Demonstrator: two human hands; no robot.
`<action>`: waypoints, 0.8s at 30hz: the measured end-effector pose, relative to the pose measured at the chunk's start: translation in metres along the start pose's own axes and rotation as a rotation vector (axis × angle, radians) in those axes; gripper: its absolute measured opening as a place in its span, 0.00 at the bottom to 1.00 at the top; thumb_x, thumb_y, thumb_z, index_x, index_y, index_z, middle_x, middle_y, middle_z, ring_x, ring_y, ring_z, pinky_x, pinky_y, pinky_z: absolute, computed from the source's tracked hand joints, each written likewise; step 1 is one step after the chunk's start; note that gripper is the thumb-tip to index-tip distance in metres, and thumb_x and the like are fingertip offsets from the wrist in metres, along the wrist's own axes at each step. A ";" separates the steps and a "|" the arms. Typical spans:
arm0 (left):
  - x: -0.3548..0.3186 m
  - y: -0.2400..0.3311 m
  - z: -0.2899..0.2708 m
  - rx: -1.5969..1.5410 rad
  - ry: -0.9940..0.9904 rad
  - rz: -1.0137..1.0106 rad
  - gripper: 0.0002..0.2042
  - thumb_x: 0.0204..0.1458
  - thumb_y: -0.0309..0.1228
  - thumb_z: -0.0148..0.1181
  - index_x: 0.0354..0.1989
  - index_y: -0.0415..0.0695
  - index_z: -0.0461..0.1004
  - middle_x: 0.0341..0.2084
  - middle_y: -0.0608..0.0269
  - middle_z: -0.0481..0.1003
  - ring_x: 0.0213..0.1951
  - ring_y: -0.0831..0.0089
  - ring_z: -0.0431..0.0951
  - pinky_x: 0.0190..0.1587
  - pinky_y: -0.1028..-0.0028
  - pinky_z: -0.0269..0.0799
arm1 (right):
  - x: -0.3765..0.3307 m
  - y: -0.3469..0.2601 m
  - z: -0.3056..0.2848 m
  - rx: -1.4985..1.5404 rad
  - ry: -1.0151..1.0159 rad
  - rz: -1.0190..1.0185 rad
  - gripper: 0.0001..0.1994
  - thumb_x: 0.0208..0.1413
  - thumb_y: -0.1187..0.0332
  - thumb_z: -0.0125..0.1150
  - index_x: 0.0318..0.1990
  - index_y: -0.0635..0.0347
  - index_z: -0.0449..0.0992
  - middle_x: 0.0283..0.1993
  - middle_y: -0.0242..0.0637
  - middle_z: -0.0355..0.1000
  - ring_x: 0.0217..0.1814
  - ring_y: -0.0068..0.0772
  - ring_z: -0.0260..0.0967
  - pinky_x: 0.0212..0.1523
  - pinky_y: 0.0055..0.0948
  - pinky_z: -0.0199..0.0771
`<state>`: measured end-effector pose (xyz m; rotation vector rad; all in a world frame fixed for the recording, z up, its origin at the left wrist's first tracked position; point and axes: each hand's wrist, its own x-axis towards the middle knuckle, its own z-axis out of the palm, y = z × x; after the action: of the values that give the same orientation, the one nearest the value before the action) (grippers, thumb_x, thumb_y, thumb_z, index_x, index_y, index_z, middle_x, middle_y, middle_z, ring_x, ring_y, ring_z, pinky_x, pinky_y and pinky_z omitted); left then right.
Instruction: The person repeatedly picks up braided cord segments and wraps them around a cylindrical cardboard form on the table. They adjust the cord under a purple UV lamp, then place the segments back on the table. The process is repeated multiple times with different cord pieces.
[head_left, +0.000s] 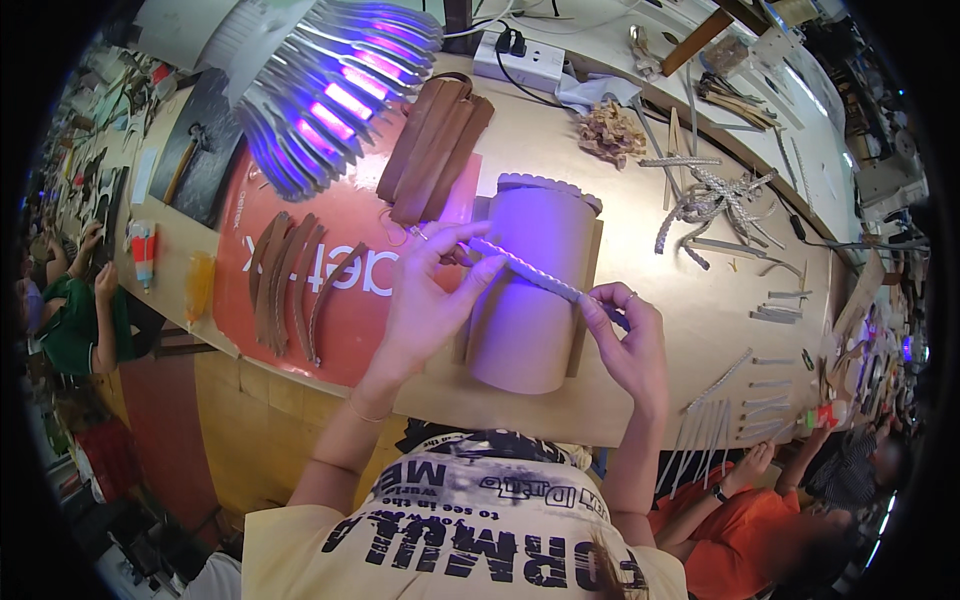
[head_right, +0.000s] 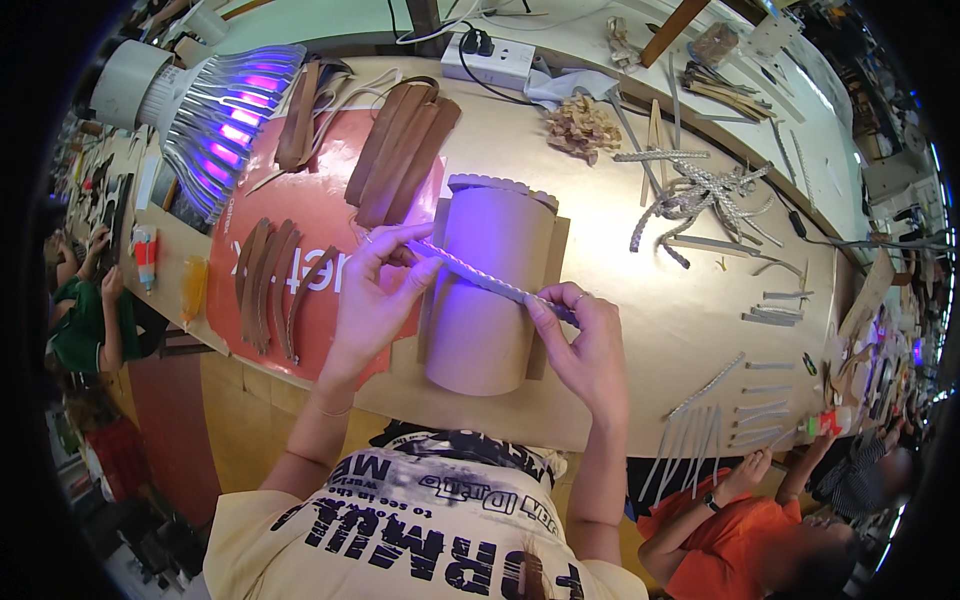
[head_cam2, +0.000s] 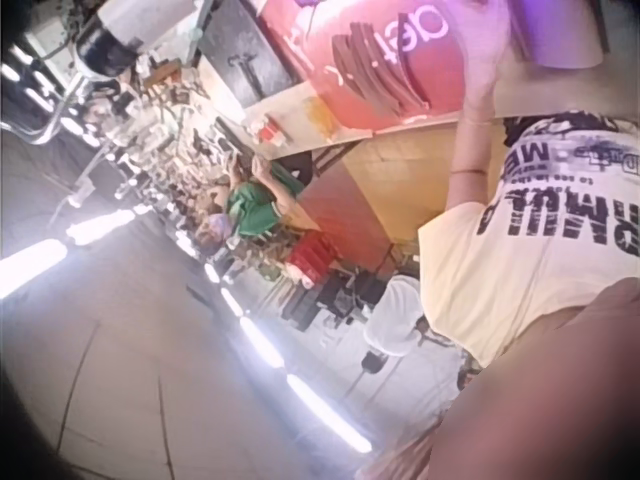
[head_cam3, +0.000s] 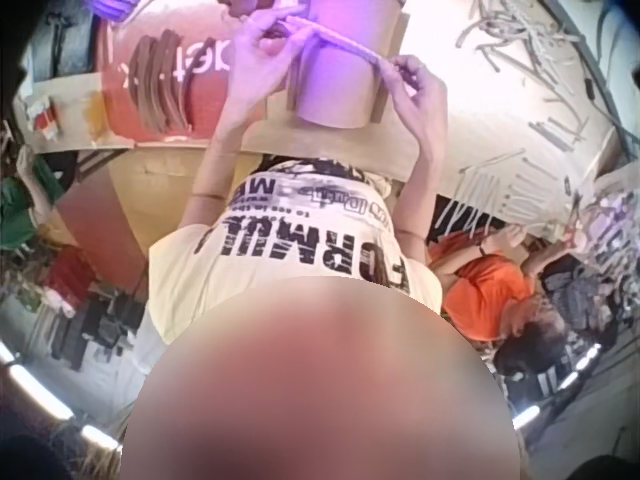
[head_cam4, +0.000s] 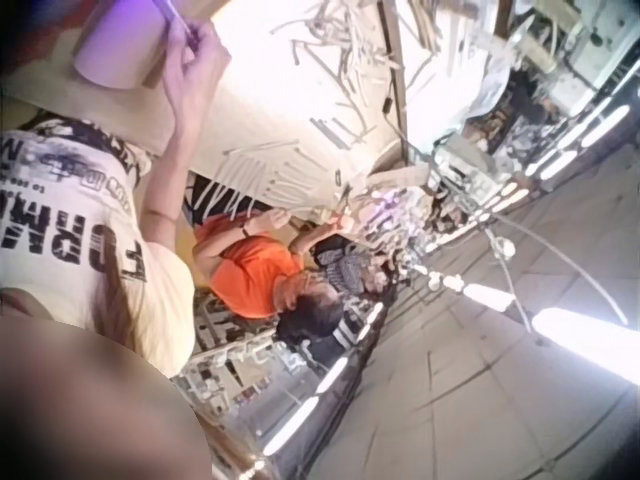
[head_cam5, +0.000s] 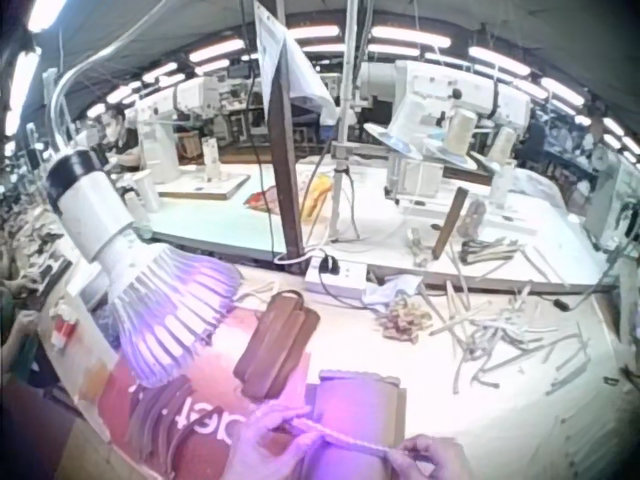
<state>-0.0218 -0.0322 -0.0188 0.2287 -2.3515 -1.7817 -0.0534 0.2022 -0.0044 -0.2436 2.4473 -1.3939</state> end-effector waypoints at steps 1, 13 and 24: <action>-0.002 0.000 0.002 0.005 0.027 0.016 0.15 0.51 0.26 0.67 0.48 0.38 0.77 0.37 0.66 0.74 0.33 0.81 0.71 0.40 0.80 0.69 | -0.001 -0.003 0.001 -0.095 0.038 -0.071 0.10 0.58 0.65 0.63 0.38 0.63 0.78 0.31 0.36 0.71 0.34 0.26 0.67 0.44 0.31 0.63; -0.013 -0.002 0.013 -0.420 -0.040 -0.166 0.05 0.53 0.24 0.64 0.36 0.38 0.78 0.33 0.67 0.78 0.34 0.84 0.75 0.36 0.80 0.70 | -0.010 -0.019 0.030 -0.247 0.306 -0.273 0.14 0.54 0.66 0.66 0.47 0.58 0.76 0.55 0.42 0.66 0.57 0.42 0.62 0.59 0.41 0.59; -0.058 0.036 0.046 -0.043 -0.314 0.277 0.10 0.50 0.30 0.65 0.41 0.45 0.75 0.47 0.56 0.73 0.46 0.62 0.75 0.48 0.66 0.71 | -0.063 0.047 -0.039 0.218 -0.095 0.144 0.01 0.59 0.78 0.57 0.36 0.64 0.71 0.34 0.30 0.67 0.39 0.20 0.64 0.38 0.21 0.70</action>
<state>0.0229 0.0335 0.0009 -0.3926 -2.3939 -1.8355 -0.0078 0.2766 -0.0144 -0.0800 2.1696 -1.5324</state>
